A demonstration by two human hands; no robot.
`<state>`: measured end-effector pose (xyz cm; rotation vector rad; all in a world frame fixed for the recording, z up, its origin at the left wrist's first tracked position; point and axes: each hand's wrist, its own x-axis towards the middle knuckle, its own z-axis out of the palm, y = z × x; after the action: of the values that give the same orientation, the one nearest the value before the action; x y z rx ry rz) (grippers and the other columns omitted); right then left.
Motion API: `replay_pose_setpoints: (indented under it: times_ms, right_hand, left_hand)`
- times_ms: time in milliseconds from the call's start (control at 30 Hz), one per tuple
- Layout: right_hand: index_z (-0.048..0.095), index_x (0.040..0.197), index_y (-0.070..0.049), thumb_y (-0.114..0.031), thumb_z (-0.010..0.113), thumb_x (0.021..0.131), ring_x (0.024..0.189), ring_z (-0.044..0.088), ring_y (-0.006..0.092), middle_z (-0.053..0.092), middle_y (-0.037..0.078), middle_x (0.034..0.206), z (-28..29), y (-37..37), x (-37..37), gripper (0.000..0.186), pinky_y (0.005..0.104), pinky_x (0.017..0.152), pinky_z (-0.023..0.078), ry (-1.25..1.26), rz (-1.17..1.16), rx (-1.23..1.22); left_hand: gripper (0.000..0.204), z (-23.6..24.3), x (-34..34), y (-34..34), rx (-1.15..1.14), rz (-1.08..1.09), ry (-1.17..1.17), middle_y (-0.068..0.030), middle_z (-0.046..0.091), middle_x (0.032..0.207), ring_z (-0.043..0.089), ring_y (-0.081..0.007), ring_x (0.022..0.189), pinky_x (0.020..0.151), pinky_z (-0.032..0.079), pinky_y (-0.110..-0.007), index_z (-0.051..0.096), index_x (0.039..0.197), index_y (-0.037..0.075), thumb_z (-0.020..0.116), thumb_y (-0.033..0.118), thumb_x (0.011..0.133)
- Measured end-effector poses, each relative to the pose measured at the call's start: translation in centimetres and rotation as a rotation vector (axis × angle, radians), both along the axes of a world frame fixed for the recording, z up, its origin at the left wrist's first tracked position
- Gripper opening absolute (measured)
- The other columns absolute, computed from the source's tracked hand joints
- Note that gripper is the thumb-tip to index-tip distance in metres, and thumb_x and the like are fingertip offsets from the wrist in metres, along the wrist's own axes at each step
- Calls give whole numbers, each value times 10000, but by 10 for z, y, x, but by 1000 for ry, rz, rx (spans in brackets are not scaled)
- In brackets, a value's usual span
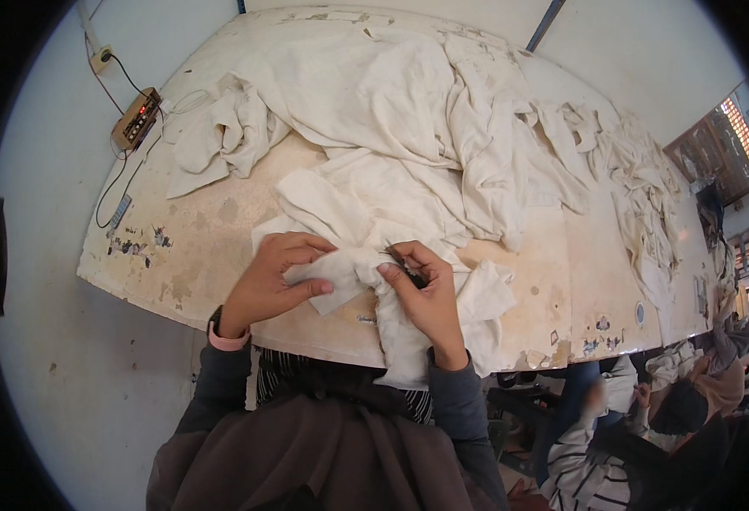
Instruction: The person uses scissors to cut a white fabric on a work table. They repeatedly fold and trim the fabric, handling it one piece at a time and placing cut sections aside.
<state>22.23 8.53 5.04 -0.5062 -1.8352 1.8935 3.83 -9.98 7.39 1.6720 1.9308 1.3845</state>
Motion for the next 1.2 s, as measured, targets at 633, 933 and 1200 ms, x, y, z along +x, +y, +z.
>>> replay_pose_setpoints:
  times_ms: [633, 933, 1200]
  right_hand:
    - [805, 1052, -61, -87, 794, 627, 749, 594, 174, 613, 95, 874, 38, -20, 11, 427, 278, 630, 450, 158, -68, 984]
    - [779, 986, -38, 63, 686, 660, 787, 649, 175, 629, 96, 928, 53, -28, 14, 353, 267, 665, 492, 213, -135, 490]
    - [763, 944, -29, 145, 626, 675, 743, 633, 154, 637, 85, 951, 33, -27, 9, 348, 271, 695, 504, 270, -233, 472]
  left_hand:
    - [382, 5, 51, 8, -11, -48, -768, 20, 681, 994, 619, -57, 922, 821, 515, -242, 631, 1082, 68, 903, 83, 814]
    - [468, -1, 42, 3, -67, -134, -903, 32, 633, 965, 573, -46, 927, 814, 478, -236, 545, 1038, 90, 937, 172, 796]
    - [493, 6, 49, 8, -105, -178, -941, 15, 634, 1016, 579, -60, 948, 829, 487, -244, 535, 1138, 72, 905, 194, 837]
